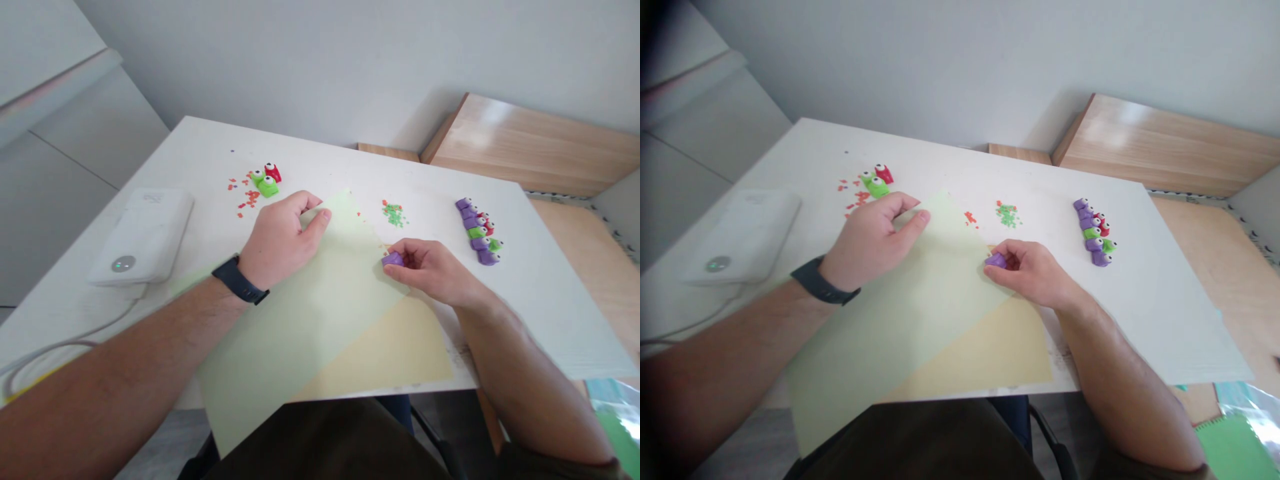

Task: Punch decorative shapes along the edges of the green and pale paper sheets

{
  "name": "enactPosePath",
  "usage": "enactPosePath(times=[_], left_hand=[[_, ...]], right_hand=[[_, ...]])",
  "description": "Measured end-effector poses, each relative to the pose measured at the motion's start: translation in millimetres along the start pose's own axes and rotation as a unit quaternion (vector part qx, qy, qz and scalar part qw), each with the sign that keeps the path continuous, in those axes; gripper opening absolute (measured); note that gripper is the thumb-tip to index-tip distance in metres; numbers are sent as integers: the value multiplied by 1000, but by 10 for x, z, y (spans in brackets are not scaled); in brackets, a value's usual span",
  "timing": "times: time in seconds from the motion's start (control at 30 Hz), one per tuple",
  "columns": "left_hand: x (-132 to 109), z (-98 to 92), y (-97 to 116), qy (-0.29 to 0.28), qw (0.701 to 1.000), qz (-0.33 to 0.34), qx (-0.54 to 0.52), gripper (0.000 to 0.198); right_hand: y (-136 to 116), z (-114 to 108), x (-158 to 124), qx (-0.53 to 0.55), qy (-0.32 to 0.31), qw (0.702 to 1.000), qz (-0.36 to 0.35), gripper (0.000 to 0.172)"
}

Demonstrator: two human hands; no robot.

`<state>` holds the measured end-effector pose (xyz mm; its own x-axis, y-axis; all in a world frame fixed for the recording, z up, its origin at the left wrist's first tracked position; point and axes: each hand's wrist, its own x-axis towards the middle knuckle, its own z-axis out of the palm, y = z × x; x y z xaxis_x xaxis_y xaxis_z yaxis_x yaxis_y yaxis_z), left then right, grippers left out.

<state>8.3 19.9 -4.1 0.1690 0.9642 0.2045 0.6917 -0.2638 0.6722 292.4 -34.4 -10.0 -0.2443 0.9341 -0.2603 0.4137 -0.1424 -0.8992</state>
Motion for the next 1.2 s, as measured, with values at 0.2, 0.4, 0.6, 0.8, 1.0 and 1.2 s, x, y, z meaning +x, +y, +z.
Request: enactPosePath(times=[0.2,0.4,0.6,0.8,1.0,1.2], left_hand=[[7,0,-2,-3,1000,-1,-2,30],[14,5,-10,-5,1000,-6,3,31],[18,3,-8,-4,1000,-6,-1,30],[10,9,-19,-9,1000,-1,-4,30],[22,-1,-11,-12,1000,-14,7,31],[19,10,-40,-20,1000,-7,-1,32]], right_hand=[[9,26,12,4,8,1000,-6,35],[46,23,23,-6,18,1000,-14,37],[117,-16,61,-22,25,999,-20,35],[45,0,48,0,5,1000,-14,31],[-17,-109,28,19,44,998,-38,29],[11,-126,73,52,133,989,-36,35]])
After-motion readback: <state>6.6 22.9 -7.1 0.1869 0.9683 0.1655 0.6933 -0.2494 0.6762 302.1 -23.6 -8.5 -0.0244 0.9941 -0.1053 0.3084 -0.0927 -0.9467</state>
